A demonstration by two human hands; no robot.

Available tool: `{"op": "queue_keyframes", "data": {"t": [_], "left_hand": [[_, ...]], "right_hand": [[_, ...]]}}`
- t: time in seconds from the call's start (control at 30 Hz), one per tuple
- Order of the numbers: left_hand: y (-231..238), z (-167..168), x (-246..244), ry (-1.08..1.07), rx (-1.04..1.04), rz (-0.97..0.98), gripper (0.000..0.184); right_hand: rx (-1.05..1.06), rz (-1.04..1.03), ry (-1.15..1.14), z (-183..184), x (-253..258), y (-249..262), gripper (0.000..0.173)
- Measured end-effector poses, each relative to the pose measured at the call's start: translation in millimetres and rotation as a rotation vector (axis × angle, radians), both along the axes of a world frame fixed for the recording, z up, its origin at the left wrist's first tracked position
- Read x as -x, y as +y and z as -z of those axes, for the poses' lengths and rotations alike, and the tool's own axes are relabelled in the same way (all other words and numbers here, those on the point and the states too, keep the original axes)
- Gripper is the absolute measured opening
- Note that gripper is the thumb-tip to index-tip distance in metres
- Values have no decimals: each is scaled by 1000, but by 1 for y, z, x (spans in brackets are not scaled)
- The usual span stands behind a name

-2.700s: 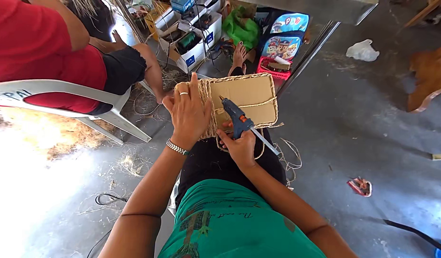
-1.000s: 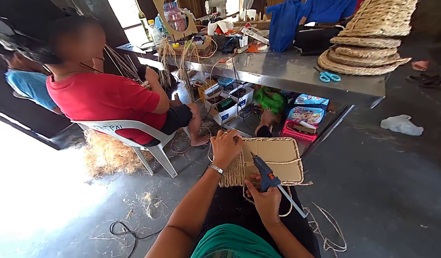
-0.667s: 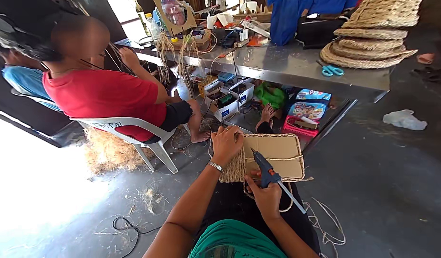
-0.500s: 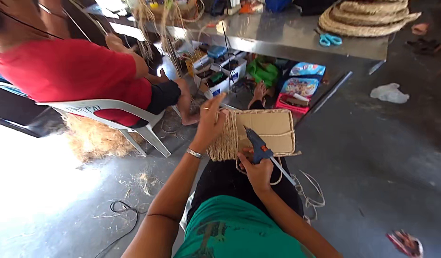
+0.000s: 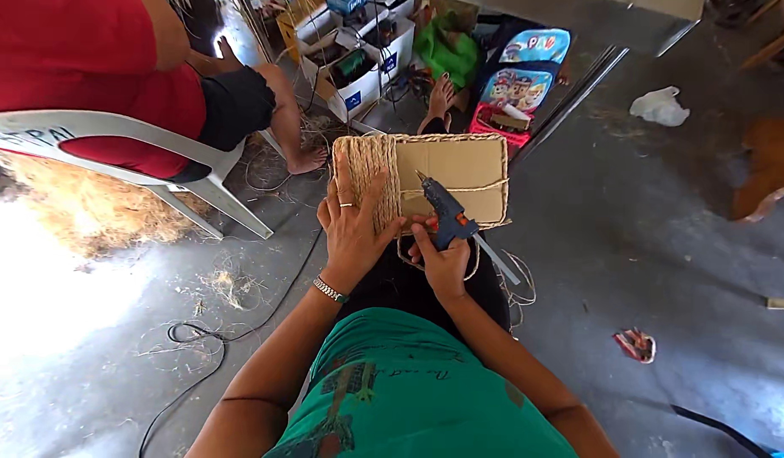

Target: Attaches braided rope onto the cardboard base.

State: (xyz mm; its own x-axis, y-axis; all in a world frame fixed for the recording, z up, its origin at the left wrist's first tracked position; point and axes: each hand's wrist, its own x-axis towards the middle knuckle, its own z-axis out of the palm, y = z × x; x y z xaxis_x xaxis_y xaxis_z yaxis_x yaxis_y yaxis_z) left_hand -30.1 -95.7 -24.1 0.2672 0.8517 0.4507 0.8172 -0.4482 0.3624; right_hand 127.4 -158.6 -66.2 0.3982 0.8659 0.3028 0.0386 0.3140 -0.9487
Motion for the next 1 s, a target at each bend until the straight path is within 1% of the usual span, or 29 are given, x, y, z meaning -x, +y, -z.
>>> {"op": "queue_keyframes", "data": {"t": [0.07,0.13,0.2,0.27,0.4,0.6,0.7,0.77,0.87,0.93,1.0], "left_hand": [[-5,-1,-1,14,-2,-14,73],[-9,1,-3,26,-9,-22,64],[-11,4,-4,13,-23,-1,59],[-11,4,-2,-13,-19,32,55],[-5,0,1,-52,24,40,42],[5,1,-4,-37,54,2,41],[11,0,-6,-42,48,-16,40],[14,0,-7,-38,44,-25,39],[15,0,-7,-34,48,-30,39],[14,-1,-6,-34,46,-31,39],[11,-2,-6,-19,71,-29,41]], "right_hand": [[6,-13,9,-3,-6,-2,25],[20,12,4,-8,-11,-3,25],[18,28,-24,-10,-16,-4,26],[7,39,-51,-10,-16,-6,28],[0,32,-180,-4,-4,-14,37],[-9,30,-375,8,5,-11,45],[-2,74,-420,11,7,-6,47],[-2,86,-413,12,8,-4,44],[-7,82,-354,9,8,-6,36],[0,66,-245,3,6,-8,30],[59,14,-63,-5,3,-12,31]]}}
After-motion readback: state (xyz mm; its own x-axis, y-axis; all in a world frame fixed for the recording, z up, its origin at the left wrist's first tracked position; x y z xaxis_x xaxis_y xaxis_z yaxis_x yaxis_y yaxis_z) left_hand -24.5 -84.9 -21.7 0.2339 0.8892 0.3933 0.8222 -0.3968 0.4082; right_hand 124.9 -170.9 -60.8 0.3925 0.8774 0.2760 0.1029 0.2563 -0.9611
